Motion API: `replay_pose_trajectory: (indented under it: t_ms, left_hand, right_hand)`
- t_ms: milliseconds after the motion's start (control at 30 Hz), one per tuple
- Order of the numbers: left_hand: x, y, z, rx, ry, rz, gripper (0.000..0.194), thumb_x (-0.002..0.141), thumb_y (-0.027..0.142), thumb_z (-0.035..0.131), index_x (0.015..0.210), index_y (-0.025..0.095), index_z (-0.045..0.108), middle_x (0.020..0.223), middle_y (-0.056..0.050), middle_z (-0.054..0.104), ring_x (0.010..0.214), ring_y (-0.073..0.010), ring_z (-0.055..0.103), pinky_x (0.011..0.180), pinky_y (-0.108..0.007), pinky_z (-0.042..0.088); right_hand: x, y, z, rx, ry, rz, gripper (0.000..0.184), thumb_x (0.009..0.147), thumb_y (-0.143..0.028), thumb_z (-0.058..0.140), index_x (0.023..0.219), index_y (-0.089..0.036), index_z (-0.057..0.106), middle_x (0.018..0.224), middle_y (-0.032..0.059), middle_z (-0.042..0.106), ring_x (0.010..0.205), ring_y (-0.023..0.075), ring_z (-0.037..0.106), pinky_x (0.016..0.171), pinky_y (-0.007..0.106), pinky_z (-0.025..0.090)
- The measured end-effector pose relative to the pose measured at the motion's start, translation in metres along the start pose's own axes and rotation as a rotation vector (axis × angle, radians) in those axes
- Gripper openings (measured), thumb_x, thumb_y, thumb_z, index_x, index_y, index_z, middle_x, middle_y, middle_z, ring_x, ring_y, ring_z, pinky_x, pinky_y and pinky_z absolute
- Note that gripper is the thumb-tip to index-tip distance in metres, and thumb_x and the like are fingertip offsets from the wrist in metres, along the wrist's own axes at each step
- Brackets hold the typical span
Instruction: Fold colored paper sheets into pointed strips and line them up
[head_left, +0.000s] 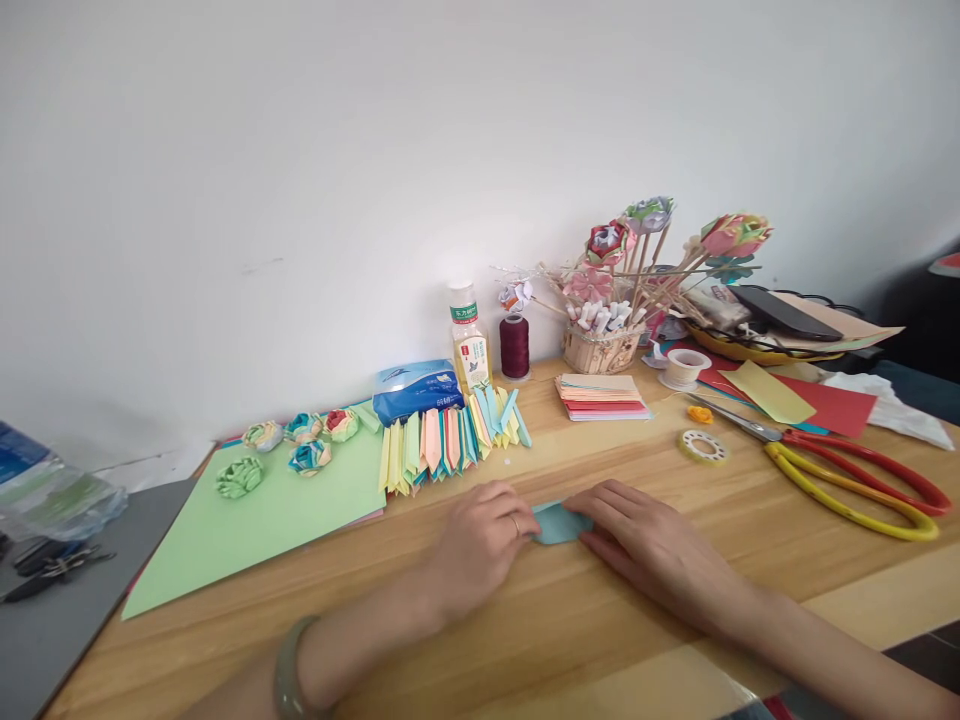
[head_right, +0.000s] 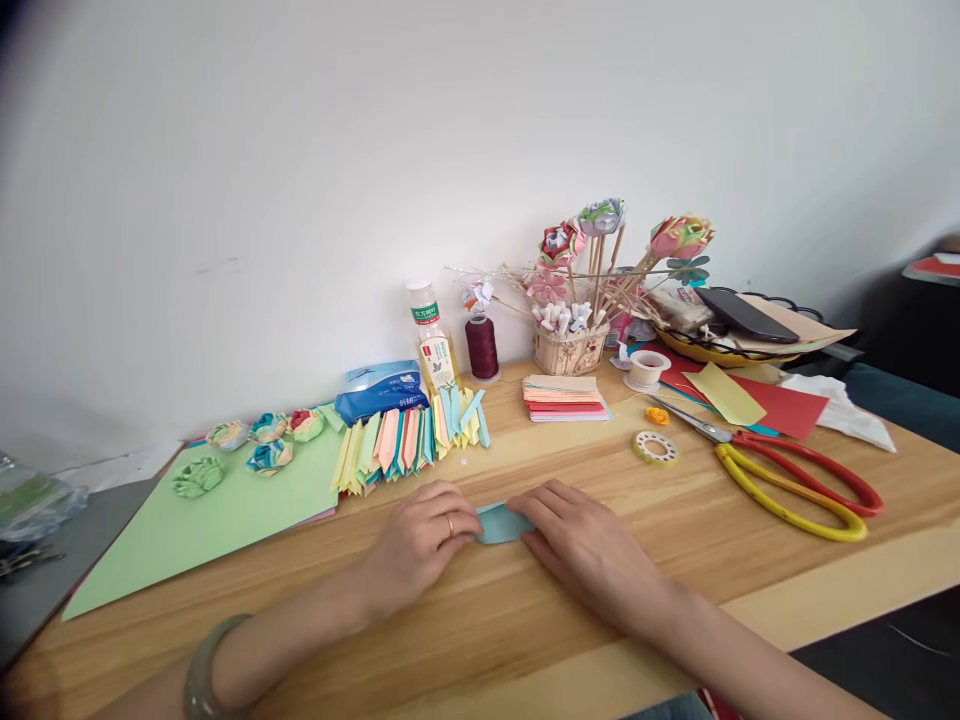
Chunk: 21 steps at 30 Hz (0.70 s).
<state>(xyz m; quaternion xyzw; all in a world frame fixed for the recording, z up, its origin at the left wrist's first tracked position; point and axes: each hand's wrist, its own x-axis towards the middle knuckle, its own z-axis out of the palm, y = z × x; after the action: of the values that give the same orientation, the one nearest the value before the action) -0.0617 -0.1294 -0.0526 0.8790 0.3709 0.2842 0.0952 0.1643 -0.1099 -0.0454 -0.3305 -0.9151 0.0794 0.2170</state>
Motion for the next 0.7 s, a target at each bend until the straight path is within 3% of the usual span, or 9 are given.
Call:
replay_pose_trajectory:
  t_ms: [100, 167, 267, 400, 567, 700]
  left_hand:
    - [0.001, 0.0, -0.002, -0.044, 0.003, -0.137, 0.015, 0.085, 0.012, 0.054, 0.099, 0.017, 0.054, 0.102, -0.006, 0.056, 0.088, -0.0165, 0.056, 0.075, -0.029, 0.049]
    - [0.001, 0.001, -0.003, 0.009, 0.016, -0.156, 0.019, 0.083, 0.012, 0.057, 0.101, 0.016, 0.052, 0.105, -0.008, 0.052, 0.09, -0.0182, 0.055, 0.075, -0.031, 0.05]
    - [-0.001, -0.001, -0.003, 0.12, 0.006, -0.036, 0.005, 0.087, 0.014, 0.053, 0.09, 0.015, 0.057, 0.093, -0.006, 0.056, 0.087, -0.0187, 0.054, 0.073, -0.031, 0.049]
    - [-0.003, -0.006, 0.001, 0.275, -0.004, 0.197, 0.022, 0.093, 0.013, 0.041, 0.084, 0.014, 0.061, 0.082, -0.005, 0.06, 0.081, -0.0179, 0.053, 0.068, -0.03, 0.049]
    - [-0.004, -0.006, 0.004, 0.364, 0.039, 0.224, 0.024, 0.095, 0.013, 0.039, 0.087, 0.012, 0.062, 0.092, -0.009, 0.063, 0.087, -0.0177, 0.058, 0.071, -0.029, 0.052]
    - [-0.004, -0.007, 0.004, 0.47, -0.028, 0.345, 0.027, 0.094, 0.009, 0.035, 0.088, 0.011, 0.061, 0.084, -0.009, 0.065, 0.078, -0.017, 0.061, 0.066, -0.028, 0.053]
  right_hand:
    - [0.001, 0.005, 0.0, 0.124, -0.01, 0.085, 0.03, 0.086, -0.015, 0.048, 0.115, -0.02, 0.051, 0.103, 0.0076, 0.061, 0.088, 0.0187, 0.061, 0.075, 0.033, 0.052]
    - [0.003, 0.008, -0.001, 0.172, -0.035, 0.138, 0.034, 0.084, -0.015, 0.051, 0.117, -0.02, 0.05, 0.108, 0.0087, 0.056, 0.085, 0.0172, 0.061, 0.073, 0.032, 0.052]
    - [0.005, 0.011, -0.003, 0.184, -0.094, 0.104, 0.026, 0.085, -0.016, 0.05, 0.11, -0.021, 0.057, 0.107, 0.0079, 0.053, 0.086, 0.0164, 0.06, 0.076, 0.031, 0.051]
    - [0.005, 0.011, -0.004, 0.108, -0.116, 0.004, 0.021, 0.091, -0.019, 0.045, 0.102, -0.02, 0.063, 0.106, 0.0088, 0.054, 0.095, 0.0197, 0.056, 0.081, 0.034, 0.049]
    - [0.003, 0.01, -0.007, -0.013, -0.106, -0.056, 0.024, 0.093, -0.023, 0.041, 0.099, -0.02, 0.064, 0.099, 0.0089, 0.055, 0.091, 0.0215, 0.055, 0.075, 0.037, 0.05]
    - [0.001, 0.013, -0.01, 0.02, -0.102, -0.079, 0.027, 0.095, -0.024, 0.038, 0.114, -0.018, 0.056, 0.097, 0.0091, 0.06, 0.086, 0.0196, 0.059, 0.074, 0.034, 0.051]
